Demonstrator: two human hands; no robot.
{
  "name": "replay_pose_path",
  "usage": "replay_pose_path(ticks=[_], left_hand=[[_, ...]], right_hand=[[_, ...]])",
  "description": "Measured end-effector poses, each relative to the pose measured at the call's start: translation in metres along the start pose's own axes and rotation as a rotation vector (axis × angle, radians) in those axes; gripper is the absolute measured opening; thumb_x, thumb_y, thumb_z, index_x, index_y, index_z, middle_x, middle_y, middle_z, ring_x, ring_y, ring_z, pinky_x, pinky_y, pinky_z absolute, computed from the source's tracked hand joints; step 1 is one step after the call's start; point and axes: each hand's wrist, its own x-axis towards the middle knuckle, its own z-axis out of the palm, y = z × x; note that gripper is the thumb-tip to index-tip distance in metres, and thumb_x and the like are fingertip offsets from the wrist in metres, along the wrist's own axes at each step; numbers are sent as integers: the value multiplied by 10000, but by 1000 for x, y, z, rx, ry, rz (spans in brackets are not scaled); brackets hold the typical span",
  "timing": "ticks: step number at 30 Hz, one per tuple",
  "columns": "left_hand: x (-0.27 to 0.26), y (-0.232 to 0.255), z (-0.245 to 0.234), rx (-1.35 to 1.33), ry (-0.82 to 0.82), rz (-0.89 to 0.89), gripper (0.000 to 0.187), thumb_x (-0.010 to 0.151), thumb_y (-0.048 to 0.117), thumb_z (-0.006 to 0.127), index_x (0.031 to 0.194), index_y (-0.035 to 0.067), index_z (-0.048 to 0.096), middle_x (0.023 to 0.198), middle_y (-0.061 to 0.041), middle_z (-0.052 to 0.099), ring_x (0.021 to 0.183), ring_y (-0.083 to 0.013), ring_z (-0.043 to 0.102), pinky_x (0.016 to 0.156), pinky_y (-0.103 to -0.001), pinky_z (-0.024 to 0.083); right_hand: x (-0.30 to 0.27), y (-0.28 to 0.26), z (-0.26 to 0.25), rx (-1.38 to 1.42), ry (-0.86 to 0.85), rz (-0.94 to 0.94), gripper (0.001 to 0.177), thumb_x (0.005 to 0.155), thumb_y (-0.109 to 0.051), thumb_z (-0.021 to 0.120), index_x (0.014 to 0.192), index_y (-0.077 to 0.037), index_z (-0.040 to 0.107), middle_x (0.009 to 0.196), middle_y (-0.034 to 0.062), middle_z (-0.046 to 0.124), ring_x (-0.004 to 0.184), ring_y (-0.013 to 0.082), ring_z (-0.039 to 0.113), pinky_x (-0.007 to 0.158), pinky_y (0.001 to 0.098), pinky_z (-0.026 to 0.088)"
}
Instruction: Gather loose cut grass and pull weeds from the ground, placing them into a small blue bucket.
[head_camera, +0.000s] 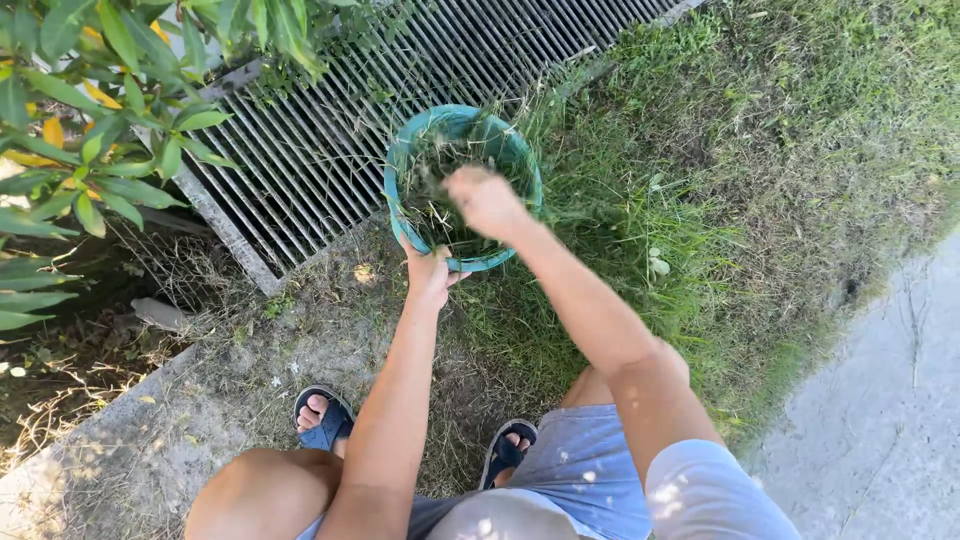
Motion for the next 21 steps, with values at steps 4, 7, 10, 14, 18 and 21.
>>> replay_pose_path(ticks=[4,7,10,14,18,21], left_hand=[[-10,10,6,-55,-74,48,833,977,-27,446,1537,407,8,1223,-210,569,807,-322,739,667,-507,670],[-14,22,14,-88,-53,-2,835,964,-46,454,1521,396,18,1228,-219,529,799,-358,737,680,-519,686],[-1,7,6,-108,-8,-35,775,962,-37,455,1507,358,71,1195,-213,504,787,-371,732,684,-516,667],[3,9,7,-166,40,-57,748,908,-59,506,1449,321,155,1163,-157,503,795,-336,712,683,-535,687],[13,5,-2,-164,9,-41,633,907,-37,508,1395,265,242,1082,-171,547,767,-325,707,673,-524,688],[12,8,-6,-198,29,-46,571,890,-51,504,1317,252,277,1066,-126,569,772,-322,718,665,-539,686]], right_hand=[[0,-25,17,-359,-808,135,284,841,-91,626,1101,-51,732,1164,178,696,1178,347,626,1043,518,476],[17,-20,-32,-157,-667,179,448,787,-91,654,1231,-93,715,1282,156,668,1249,333,584,1094,533,400],[18,-5,-99,456,-253,260,532,819,-143,673,1348,-86,673,1404,141,623,1326,311,549,1146,500,387],[-11,42,-148,2070,667,328,446,958,-354,674,1328,-105,657,1350,167,627,1275,309,601,1129,481,490],[-52,94,-170,2234,1012,260,481,902,-407,664,1282,-114,637,1353,147,622,1247,316,593,1094,503,503],[-69,101,-177,2232,1032,175,495,893,-410,678,1295,-125,636,1383,143,615,1256,302,601,1105,502,495]])
